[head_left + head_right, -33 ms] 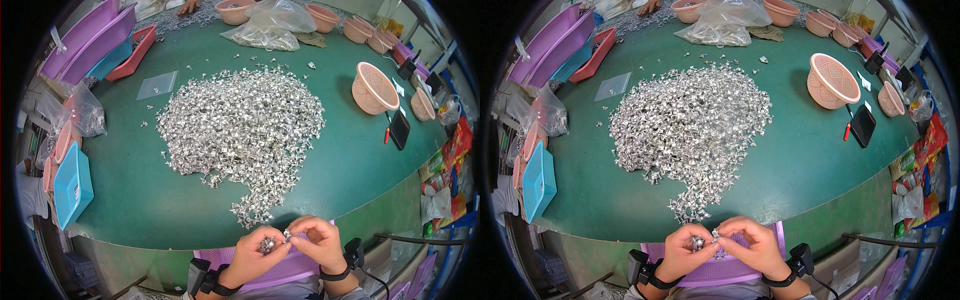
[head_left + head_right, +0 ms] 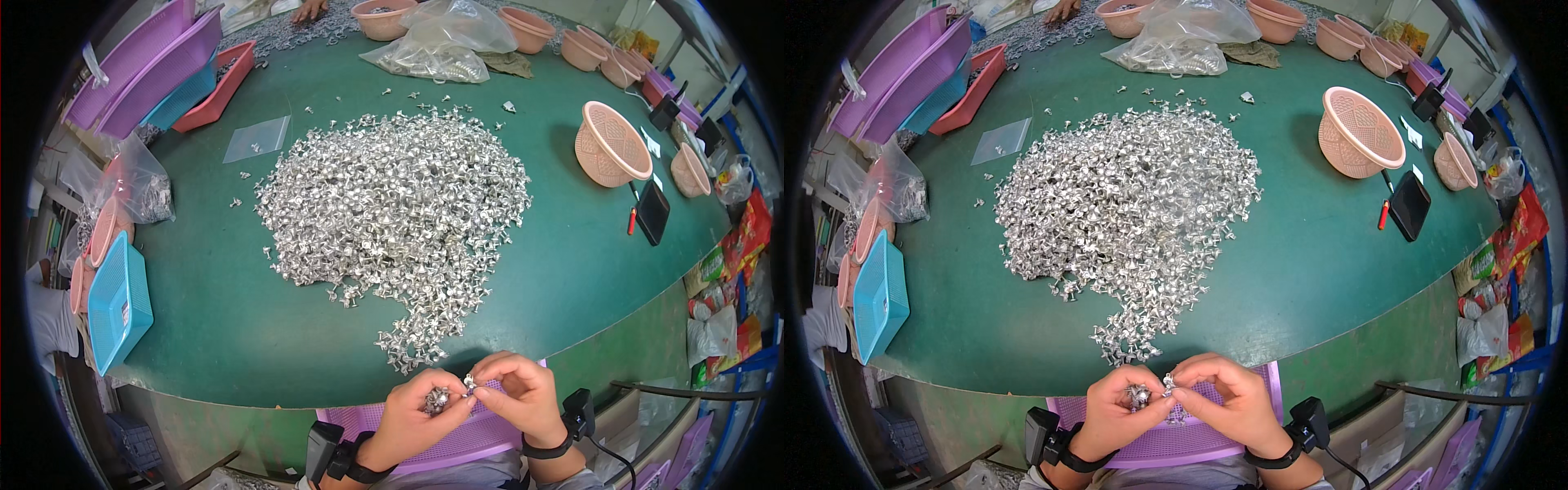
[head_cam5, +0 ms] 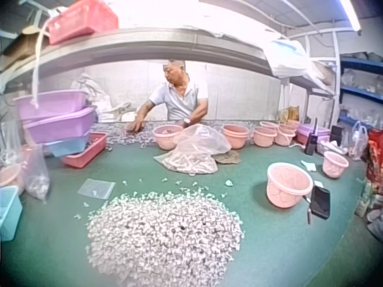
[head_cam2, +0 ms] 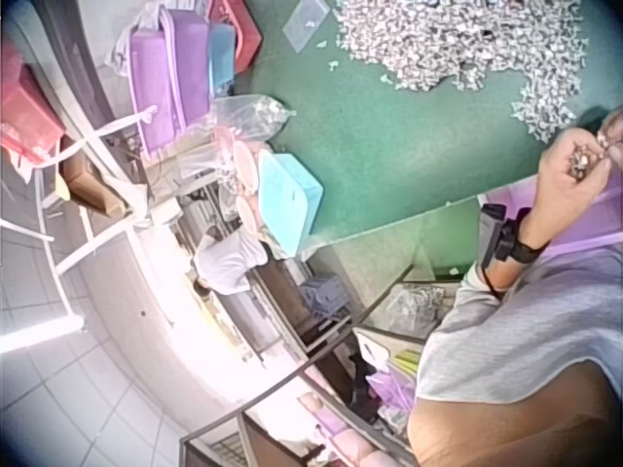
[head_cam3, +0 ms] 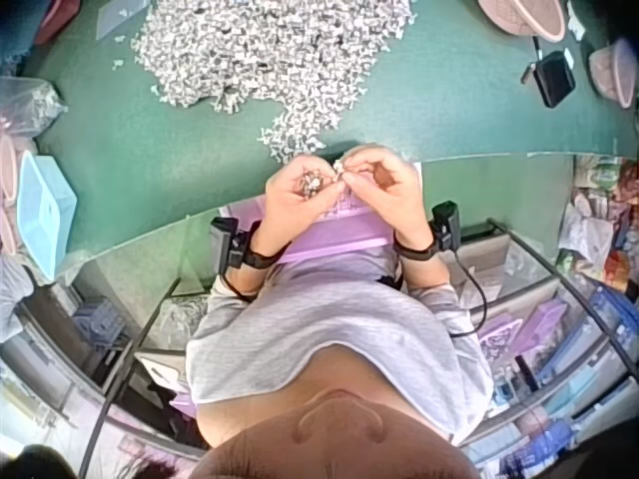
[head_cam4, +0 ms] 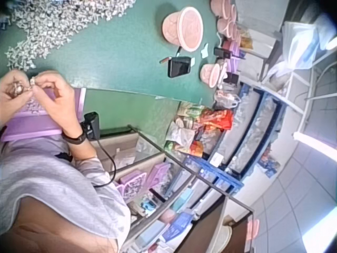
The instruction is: Manually sort and inspect small metal components on a work table.
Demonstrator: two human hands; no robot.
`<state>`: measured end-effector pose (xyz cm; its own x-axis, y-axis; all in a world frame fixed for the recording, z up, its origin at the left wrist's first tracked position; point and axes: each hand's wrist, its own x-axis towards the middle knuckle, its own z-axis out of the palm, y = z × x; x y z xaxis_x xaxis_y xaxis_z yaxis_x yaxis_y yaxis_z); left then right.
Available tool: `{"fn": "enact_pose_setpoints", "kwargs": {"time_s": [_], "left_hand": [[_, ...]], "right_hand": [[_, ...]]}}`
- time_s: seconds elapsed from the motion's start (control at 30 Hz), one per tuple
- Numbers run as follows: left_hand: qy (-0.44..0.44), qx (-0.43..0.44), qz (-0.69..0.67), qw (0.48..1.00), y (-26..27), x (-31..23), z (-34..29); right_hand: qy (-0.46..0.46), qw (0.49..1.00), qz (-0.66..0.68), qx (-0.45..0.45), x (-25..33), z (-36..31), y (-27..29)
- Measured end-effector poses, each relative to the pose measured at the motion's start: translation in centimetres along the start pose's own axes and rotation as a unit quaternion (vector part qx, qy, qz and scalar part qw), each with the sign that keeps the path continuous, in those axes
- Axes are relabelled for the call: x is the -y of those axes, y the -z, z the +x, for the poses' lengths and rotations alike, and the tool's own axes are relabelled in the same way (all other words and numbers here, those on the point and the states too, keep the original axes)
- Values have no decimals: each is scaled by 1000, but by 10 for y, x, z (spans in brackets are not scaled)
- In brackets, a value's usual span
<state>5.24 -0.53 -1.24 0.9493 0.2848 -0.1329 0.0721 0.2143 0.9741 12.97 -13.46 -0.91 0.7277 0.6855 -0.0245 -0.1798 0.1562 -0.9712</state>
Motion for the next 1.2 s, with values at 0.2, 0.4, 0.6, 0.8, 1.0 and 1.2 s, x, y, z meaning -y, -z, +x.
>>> {"fn": "enact_pose_setpoints", "kwargs": {"time_s": [0.2, 0.4, 0.6, 0.8, 1.0, 1.2], "left_hand": [[-10, 3, 1, 1000, 0, 1, 0], [-15, 17, -12, 1000, 2, 7, 4], [60, 51, -211, 974, 2, 2, 6], [216, 123, -272, 930, 8, 3, 9], [188, 79, -207, 957, 7, 1, 10], [156, 32, -201, 967, 6, -2, 11]], "right_hand": [[4, 1000, 11, 4, 3, 0, 0], [22, 999, 24, 15, 2, 5, 2], [64, 998, 1, 8, 6, 5, -1], [135, 909, -383, -88, 4, 25, 4], [127, 836, -517, -132, -10, 44, -5], [91, 903, -398, -138, -1, 32, -1]]}}
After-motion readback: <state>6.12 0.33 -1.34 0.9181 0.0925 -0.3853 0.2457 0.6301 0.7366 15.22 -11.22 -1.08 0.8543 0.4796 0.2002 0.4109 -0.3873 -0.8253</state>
